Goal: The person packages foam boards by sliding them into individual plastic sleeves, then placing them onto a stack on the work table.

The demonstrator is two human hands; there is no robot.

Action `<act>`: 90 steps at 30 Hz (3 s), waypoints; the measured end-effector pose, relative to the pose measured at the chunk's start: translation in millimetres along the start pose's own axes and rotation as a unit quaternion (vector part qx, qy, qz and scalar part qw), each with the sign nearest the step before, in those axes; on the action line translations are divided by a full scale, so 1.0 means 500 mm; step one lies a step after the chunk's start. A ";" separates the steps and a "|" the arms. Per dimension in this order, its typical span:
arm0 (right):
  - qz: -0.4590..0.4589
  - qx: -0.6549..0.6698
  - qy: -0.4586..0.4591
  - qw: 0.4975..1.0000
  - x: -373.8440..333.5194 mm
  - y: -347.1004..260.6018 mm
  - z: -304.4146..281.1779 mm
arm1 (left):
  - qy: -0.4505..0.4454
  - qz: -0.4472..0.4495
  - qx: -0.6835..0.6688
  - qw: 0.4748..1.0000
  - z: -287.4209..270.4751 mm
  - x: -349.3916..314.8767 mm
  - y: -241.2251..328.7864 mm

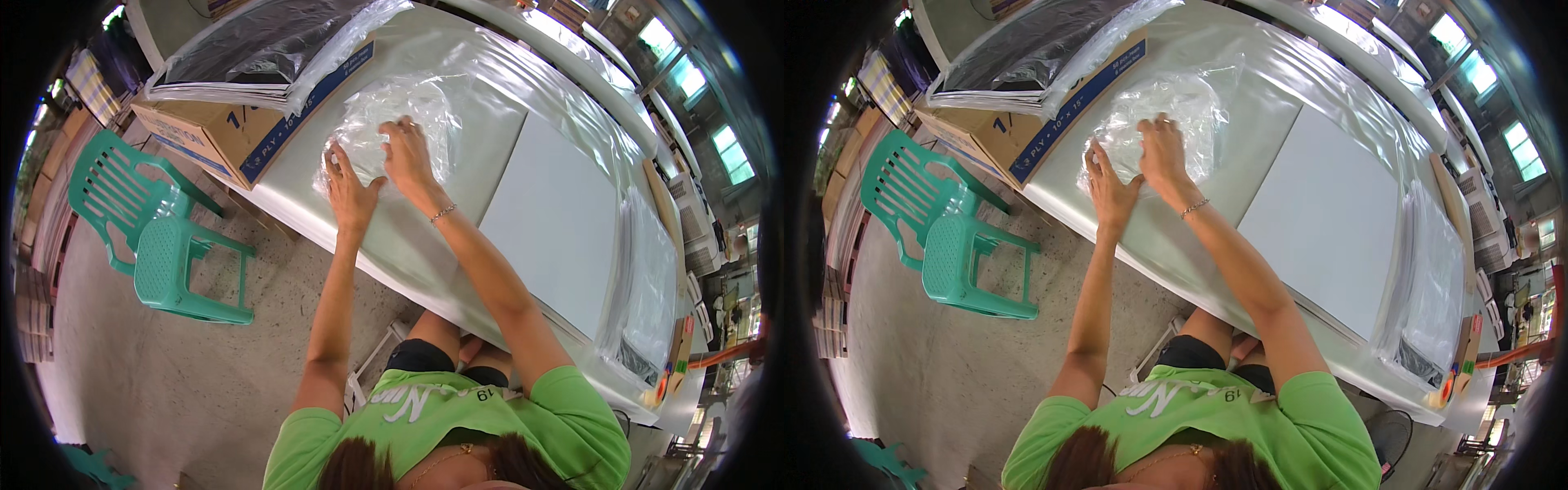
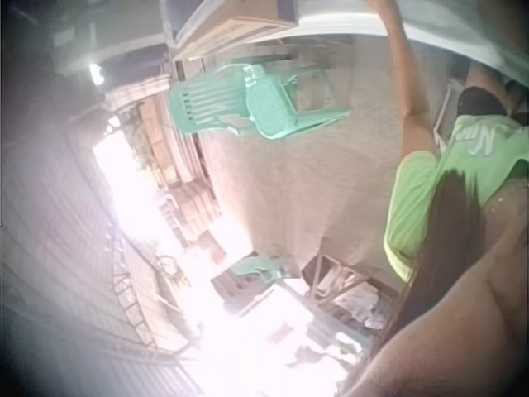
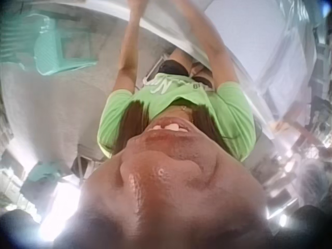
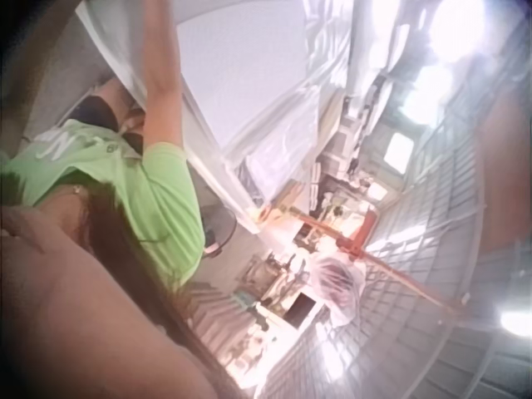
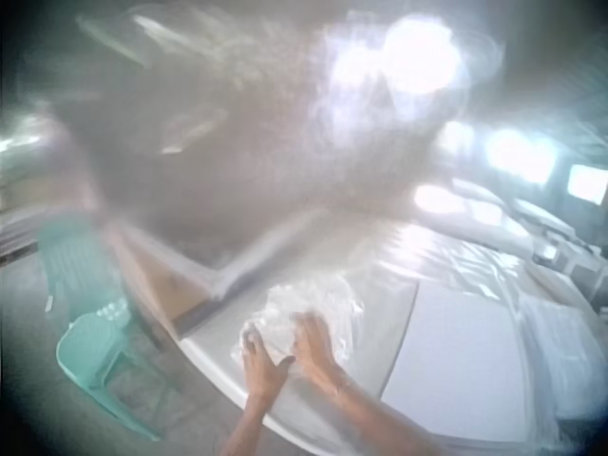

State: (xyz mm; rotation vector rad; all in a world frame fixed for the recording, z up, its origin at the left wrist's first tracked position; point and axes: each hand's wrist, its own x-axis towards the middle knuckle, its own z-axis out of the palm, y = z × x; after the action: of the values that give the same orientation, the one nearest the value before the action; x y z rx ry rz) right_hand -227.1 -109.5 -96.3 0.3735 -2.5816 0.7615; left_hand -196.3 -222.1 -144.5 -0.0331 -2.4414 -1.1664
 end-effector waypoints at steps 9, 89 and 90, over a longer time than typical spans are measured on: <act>0.044 -0.086 0.063 0.993 -0.017 0.068 0.086 | 0.092 0.058 0.023 0.994 -0.013 -0.004 0.022; -0.029 0.213 0.111 0.970 -0.140 -0.004 -0.104 | 0.126 0.192 -0.108 0.967 -0.044 -0.022 0.018; -0.053 0.196 0.112 0.973 -0.139 -0.006 -0.105 | 0.122 0.201 -0.108 0.966 -0.048 -0.022 0.020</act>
State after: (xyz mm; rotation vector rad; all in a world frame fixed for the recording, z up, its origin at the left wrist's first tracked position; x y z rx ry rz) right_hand -148.7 -72.9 -87.3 0.5052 -2.1770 1.2033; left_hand -175.3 -231.7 -128.4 -0.4075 -1.9659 -1.1620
